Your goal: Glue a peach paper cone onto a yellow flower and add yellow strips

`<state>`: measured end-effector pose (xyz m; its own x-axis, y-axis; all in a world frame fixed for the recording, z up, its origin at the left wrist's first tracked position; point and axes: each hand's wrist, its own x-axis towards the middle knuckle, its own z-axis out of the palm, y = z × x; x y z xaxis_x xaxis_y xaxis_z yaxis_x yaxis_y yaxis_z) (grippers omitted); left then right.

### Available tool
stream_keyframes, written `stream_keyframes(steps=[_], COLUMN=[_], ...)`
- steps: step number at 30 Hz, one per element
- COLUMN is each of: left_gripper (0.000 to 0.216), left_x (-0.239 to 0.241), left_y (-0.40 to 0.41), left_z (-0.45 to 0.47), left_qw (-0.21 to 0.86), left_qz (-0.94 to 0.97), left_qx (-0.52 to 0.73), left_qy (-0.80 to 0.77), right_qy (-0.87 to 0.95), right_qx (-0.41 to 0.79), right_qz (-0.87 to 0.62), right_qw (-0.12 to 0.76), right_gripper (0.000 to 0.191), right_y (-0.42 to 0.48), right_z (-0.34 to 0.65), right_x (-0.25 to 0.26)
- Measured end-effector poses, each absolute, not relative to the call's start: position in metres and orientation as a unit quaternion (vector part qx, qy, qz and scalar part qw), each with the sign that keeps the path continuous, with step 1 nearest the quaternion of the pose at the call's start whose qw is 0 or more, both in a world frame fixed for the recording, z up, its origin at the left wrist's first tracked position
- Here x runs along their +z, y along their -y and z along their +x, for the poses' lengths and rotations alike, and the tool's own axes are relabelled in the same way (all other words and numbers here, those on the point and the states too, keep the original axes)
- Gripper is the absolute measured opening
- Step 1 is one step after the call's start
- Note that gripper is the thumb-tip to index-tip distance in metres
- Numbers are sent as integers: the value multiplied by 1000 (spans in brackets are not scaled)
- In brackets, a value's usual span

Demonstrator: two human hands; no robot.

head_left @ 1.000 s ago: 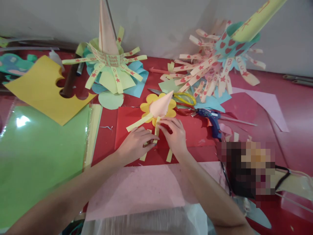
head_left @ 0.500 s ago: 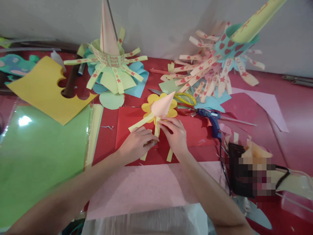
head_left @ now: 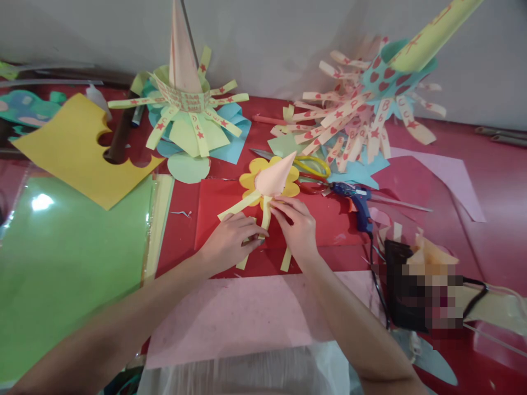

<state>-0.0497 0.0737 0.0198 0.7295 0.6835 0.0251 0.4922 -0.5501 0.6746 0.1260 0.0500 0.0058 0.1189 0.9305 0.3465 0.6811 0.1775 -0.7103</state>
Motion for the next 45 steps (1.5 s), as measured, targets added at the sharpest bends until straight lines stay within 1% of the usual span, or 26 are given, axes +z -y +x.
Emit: stream_keyframes(steps=[5,10,19,22,25,28,30,34,40,45], left_gripper=[13,13,15,17,25,36,41,45,45,44], left_x=[20,20,14,14,13,11,10,11,13,13], left_y=[-74,-73,-73,-72,-71,-71,-70,-69,-69,-68], left_z=[-49,-49,-52,-52,-50,-47,-45,-43,-44,-43], left_qw=[332,323,316,277,195,112,80,58,64,62], left_qz=[869,873,879,887,900,921,932,940,938,941], left_qx=[140,134,162,187,210,173,129,85,74,76], left_qy=[-339,-339,-320,-318,-329,-331,-329,-326,-332,-324], right_qy=[641,654,664,664,665,664,668,681,687,686], right_qx=[157,139,129,128,127,125,122,104,88,89], right_qz=[-628,-623,-620,-618,-617,-621,-622,-618,-619,-618], right_qw=[412,406,398,399,400,396,391,379,371,374], right_gripper=[21,20,20,20,20,20,21,22,29,28], right_y=[-50,-50,-50,-50,-49,-50,-50,-49,-48,-49], right_z=[127,127,128,129,128,128,128,129,130,130], right_x=[7,5,3,2,2,2,3,4,4,4])
